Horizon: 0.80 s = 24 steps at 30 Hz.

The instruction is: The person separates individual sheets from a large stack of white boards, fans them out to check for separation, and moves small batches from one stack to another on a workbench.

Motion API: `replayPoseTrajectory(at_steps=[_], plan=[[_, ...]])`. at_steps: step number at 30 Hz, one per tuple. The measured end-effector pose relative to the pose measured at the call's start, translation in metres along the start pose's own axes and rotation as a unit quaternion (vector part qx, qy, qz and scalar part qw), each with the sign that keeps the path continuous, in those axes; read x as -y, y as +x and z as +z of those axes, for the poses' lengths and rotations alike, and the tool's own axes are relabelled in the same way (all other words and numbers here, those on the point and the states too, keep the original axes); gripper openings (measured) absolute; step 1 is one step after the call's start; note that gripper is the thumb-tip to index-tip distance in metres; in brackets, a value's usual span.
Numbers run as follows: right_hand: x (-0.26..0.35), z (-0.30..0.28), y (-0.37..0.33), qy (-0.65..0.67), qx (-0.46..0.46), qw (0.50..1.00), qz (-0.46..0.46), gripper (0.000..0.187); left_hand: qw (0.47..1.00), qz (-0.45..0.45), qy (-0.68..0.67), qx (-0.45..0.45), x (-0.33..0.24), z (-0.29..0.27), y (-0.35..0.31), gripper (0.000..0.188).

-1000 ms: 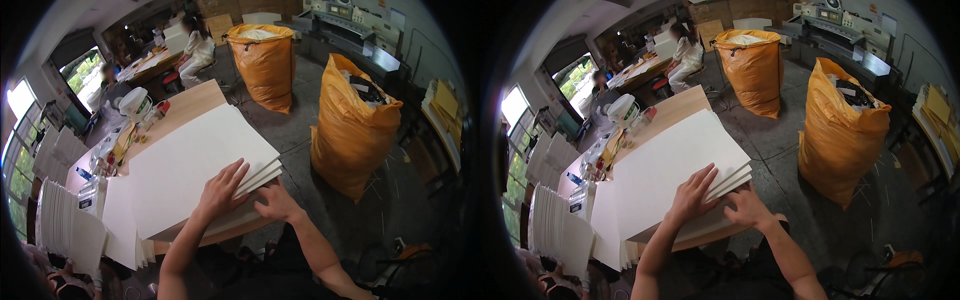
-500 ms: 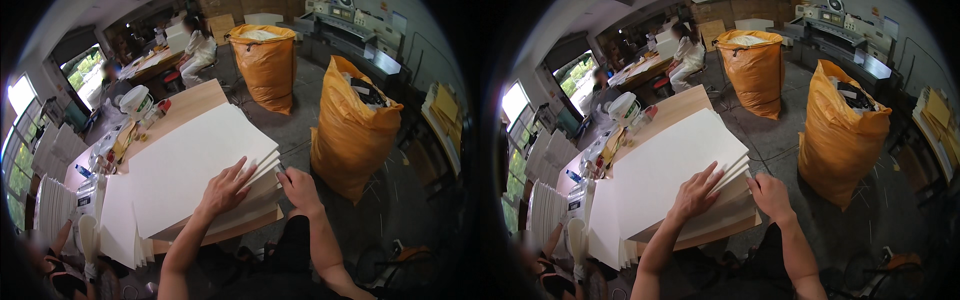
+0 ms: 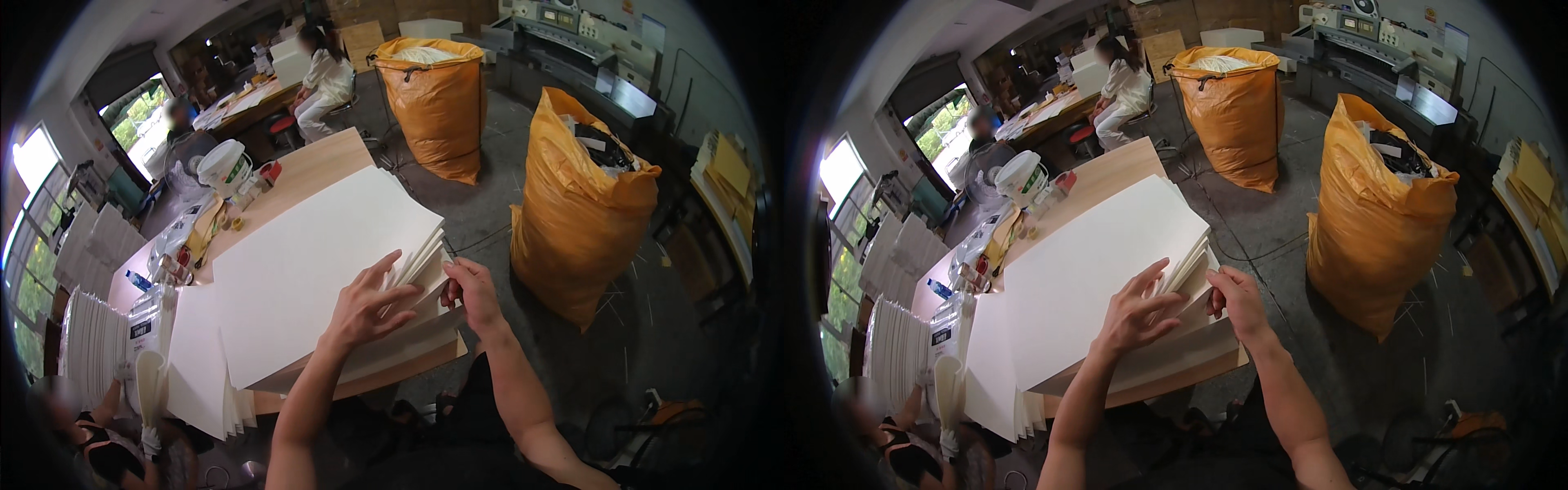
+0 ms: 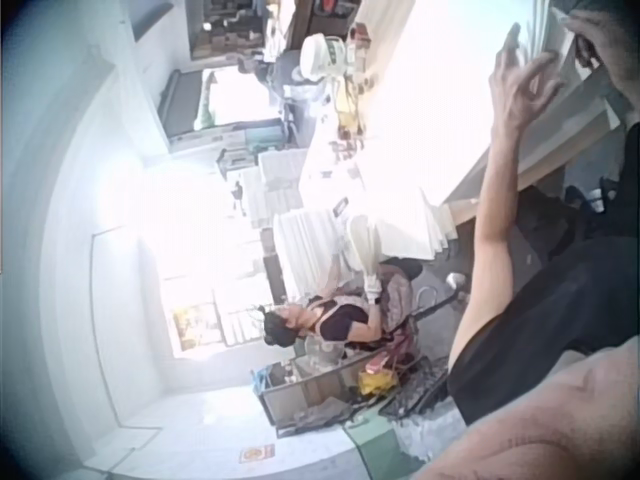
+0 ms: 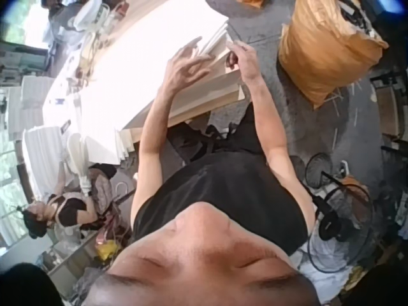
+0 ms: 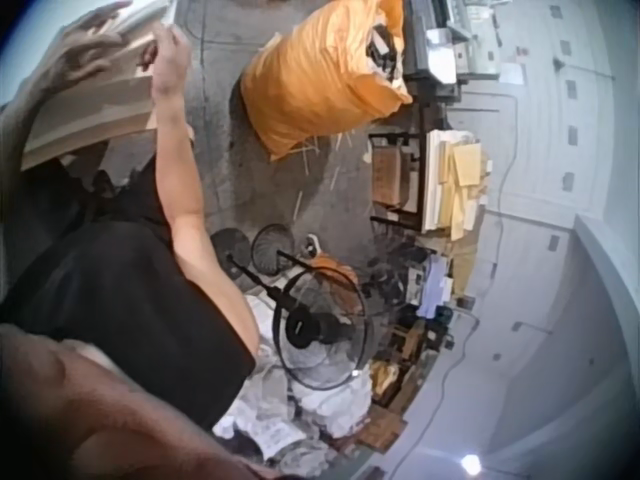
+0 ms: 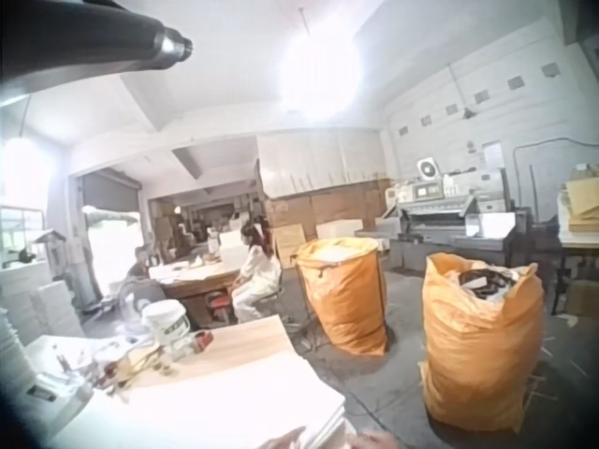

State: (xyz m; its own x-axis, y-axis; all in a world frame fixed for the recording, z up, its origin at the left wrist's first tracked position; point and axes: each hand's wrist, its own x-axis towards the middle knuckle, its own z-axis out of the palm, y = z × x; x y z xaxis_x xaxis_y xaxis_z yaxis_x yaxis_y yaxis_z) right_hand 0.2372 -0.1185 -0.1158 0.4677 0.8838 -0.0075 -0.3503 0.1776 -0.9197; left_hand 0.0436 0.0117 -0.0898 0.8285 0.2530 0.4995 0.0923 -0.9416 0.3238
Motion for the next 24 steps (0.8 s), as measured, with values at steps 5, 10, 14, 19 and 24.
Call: replayPoseTrajectory(at_steps=[5,10,14,19,24], plan=[[0.003,0.001,0.0,0.032,0.011,0.999,0.011,0.037,1.0,0.0,-0.011,0.0,-0.001,-0.001,0.0,0.052],[0.006,0.0,-0.001,0.013,0.021,1.0,0.011,0.037,1.0,-0.014,-0.028,0.0,-0.002,-0.002,0.002,0.052],[0.009,-0.01,0.0,-0.048,0.058,0.997,-0.002,0.037,0.997,-0.033,-0.068,0.004,-0.004,-0.004,0.004,0.049],[0.011,-0.016,-0.002,-0.07,0.077,0.994,-0.036,0.036,1.0,-0.014,-0.017,-0.01,0.003,0.004,-0.002,0.059],[-0.006,-0.012,0.0,-0.184,0.014,0.98,-0.07,0.035,0.999,0.032,0.03,0.012,-0.003,0.004,0.0,0.059]])
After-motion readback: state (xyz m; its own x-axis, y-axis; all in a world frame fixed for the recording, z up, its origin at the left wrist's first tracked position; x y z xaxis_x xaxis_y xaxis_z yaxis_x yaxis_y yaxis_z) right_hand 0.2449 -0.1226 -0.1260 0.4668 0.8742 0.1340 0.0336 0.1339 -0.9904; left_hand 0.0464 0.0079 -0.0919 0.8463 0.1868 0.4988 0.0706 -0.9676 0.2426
